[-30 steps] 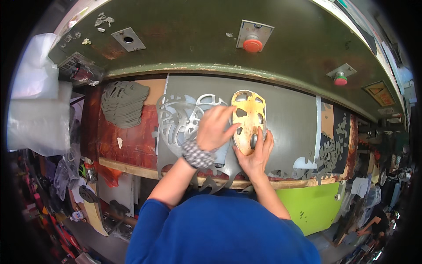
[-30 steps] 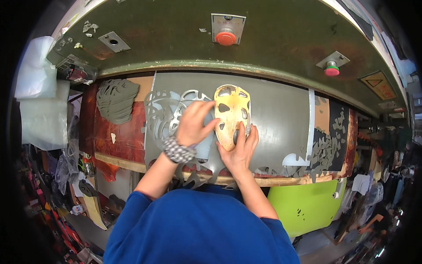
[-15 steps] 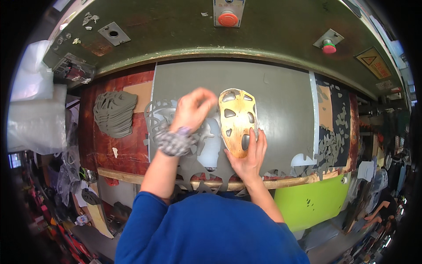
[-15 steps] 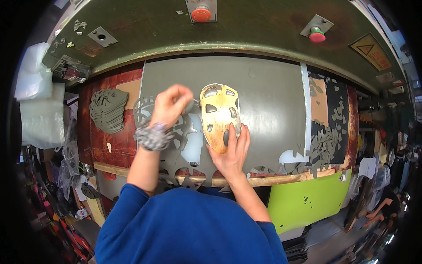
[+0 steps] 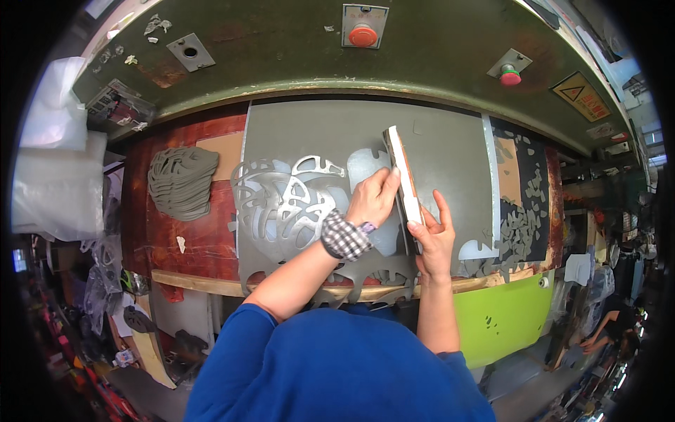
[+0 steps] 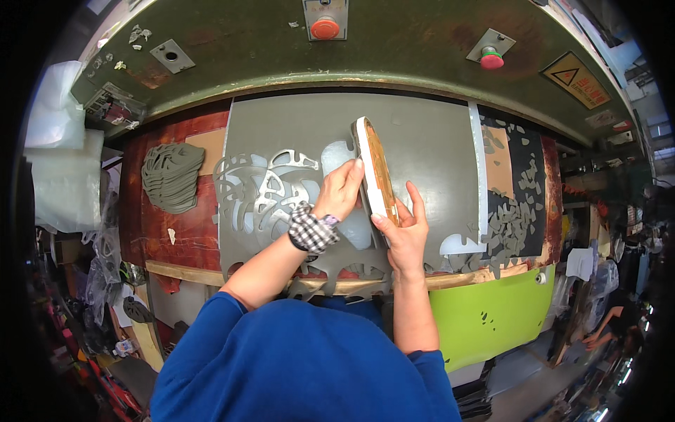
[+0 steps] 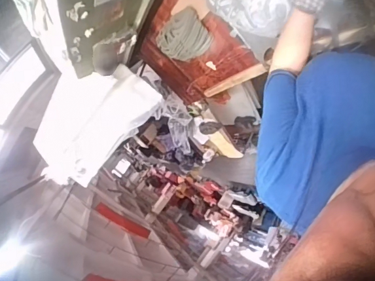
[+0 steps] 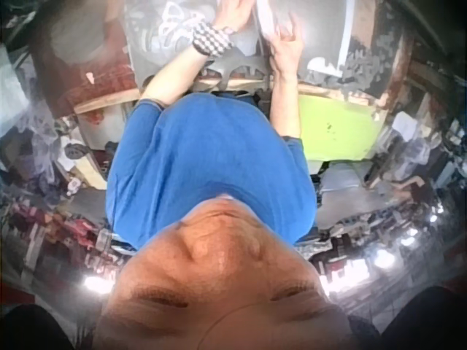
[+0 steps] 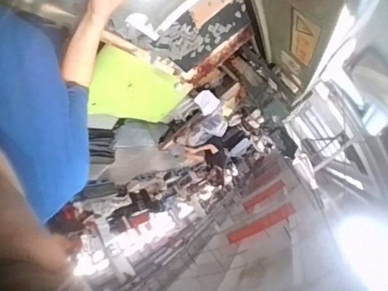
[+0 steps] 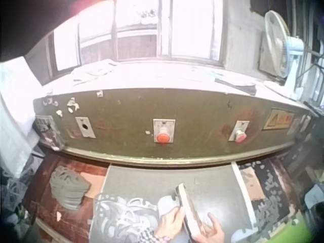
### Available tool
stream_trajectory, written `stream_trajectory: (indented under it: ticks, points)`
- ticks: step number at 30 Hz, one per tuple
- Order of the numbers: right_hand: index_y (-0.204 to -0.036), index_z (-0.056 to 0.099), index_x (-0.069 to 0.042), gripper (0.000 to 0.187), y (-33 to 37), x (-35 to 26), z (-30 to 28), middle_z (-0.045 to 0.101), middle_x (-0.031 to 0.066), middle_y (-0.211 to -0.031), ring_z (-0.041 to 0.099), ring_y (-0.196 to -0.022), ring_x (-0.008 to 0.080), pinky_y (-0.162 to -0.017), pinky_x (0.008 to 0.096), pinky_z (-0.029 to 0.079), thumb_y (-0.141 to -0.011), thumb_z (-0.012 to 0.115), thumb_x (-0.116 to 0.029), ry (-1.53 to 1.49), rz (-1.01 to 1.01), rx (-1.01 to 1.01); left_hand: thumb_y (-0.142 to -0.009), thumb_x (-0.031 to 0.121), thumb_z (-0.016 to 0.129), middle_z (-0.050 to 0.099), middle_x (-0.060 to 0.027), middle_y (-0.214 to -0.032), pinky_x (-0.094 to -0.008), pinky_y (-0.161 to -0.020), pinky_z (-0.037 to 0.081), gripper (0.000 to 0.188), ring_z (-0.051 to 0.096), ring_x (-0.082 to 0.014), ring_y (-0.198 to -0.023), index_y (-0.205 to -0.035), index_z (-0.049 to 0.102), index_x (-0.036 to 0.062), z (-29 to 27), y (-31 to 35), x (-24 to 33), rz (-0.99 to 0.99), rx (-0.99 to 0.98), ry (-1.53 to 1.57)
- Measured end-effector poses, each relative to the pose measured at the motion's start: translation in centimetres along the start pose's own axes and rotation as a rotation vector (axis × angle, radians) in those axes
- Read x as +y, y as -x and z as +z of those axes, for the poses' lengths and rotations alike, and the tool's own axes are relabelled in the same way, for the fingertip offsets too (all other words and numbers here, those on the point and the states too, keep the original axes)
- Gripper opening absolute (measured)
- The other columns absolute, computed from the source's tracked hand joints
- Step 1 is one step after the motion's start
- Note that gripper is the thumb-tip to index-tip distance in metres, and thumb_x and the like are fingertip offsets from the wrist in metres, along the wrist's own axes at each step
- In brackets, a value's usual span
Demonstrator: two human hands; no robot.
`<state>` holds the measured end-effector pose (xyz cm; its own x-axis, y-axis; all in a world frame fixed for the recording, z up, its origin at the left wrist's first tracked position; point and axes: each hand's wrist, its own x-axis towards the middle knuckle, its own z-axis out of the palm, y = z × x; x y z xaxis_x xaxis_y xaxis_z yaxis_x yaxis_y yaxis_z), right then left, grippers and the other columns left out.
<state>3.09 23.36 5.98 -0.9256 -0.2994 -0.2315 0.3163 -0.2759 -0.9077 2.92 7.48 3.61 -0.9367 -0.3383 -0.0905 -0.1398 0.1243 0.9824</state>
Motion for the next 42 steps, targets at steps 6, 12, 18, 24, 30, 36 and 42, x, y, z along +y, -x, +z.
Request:
stream_trajectory:
  ticks: [6,12,18,24,30,36,42]
  points:
    - [-0.133,0.043,0.006,0.055,-1.8,-0.7,-3.8,0.059,0.0171,-0.118,0.062,-0.101,0.0249,-0.091,0.0378,0.053,-0.082,0.064,0.0,-0.556,0.084,-0.03,-0.096,0.024,0.047,0.062,-0.0231,-0.07,-0.0488,-0.06,0.049,0.031,0.062,-0.0404,-0.067,-0.081,0.06,0.001,-2.8,0.2,-2.0,0.126,0.143,-0.605]
    - [-0.143,0.029,-0.002,0.068,1.8,-2.6,-9.8,0.041,0.0229,-0.139,0.045,-0.126,0.0376,-0.107,0.0554,0.04,-0.087,0.064,-0.015,-0.381,-0.227,0.209,-0.095,0.026,0.049,0.06,-0.0228,-0.066,-0.0505,-0.058,0.048,0.032,0.061,-0.0412,-0.064,-0.078,0.061,0.0008,-7.2,1.2,-4.2,0.071,0.136,-0.774]
    - [-0.143,0.034,-0.004,0.086,5.4,-4.6,-17.8,0.027,0.0266,-0.144,0.023,-0.134,0.0478,-0.113,0.0549,0.029,-0.073,0.078,-0.028,-1.248,-0.239,0.282,-0.096,0.019,0.049,0.053,-0.0119,-0.056,-0.0354,-0.049,0.045,0.031,0.056,-0.0244,-0.049,-0.071,0.055,0.0014,-8.4,2.1,-0.4,0.082,-0.031,-0.391]
    - [-0.141,0.037,-0.001,0.081,7.9,-2.5,-22.5,0.03,0.0209,-0.145,0.022,-0.133,0.045,-0.112,0.0546,0.031,-0.072,0.076,-0.019,-1.319,-0.346,0.512,-0.091,0.011,0.055,0.047,-0.0114,-0.055,-0.0329,-0.046,0.04,0.026,0.047,-0.0263,-0.046,-0.068,0.05,0.002,-11.4,5.7,6.2,0.252,-0.266,-0.298]
    - [-0.142,0.034,0.0,0.082,7.7,-2.9,-22.0,0.028,0.0234,-0.145,0.019,-0.133,0.0472,-0.113,0.0551,0.03,-0.074,0.075,-0.022,-1.465,-0.326,0.487,-0.097,0.016,0.051,0.05,0.0028,-0.06,-0.0249,-0.051,0.042,0.03,0.049,-0.0061,-0.054,-0.071,0.052,0.0008,-13.3,4.1,8.5,0.093,-0.138,0.043]
    - [-0.144,0.027,0.001,0.075,7.0,-3.4,-19.3,0.032,0.0271,-0.142,0.032,-0.128,0.0496,-0.109,0.0553,0.035,-0.087,0.065,-0.028,-0.816,-0.337,0.632,-0.093,0.022,0.054,0.06,-0.0243,-0.071,-0.0478,-0.063,0.048,0.029,0.059,-0.0426,-0.068,-0.077,0.063,-0.0008,-12.8,2.0,0.9,-0.016,-0.182,-0.753]
    - [-0.13,0.049,0.007,0.058,6.4,-2.7,-12.5,0.05,0.0193,-0.134,0.053,-0.119,0.0297,-0.104,0.0395,0.041,-0.075,0.067,0.008,0.36,-0.386,0.596,-0.09,0.025,0.063,0.054,-0.0195,-0.059,-0.0391,-0.051,0.042,0.033,0.05,-0.0353,-0.051,-0.072,0.056,-0.0019,-10.9,4.0,-0.7,-0.099,-0.128,-0.459]
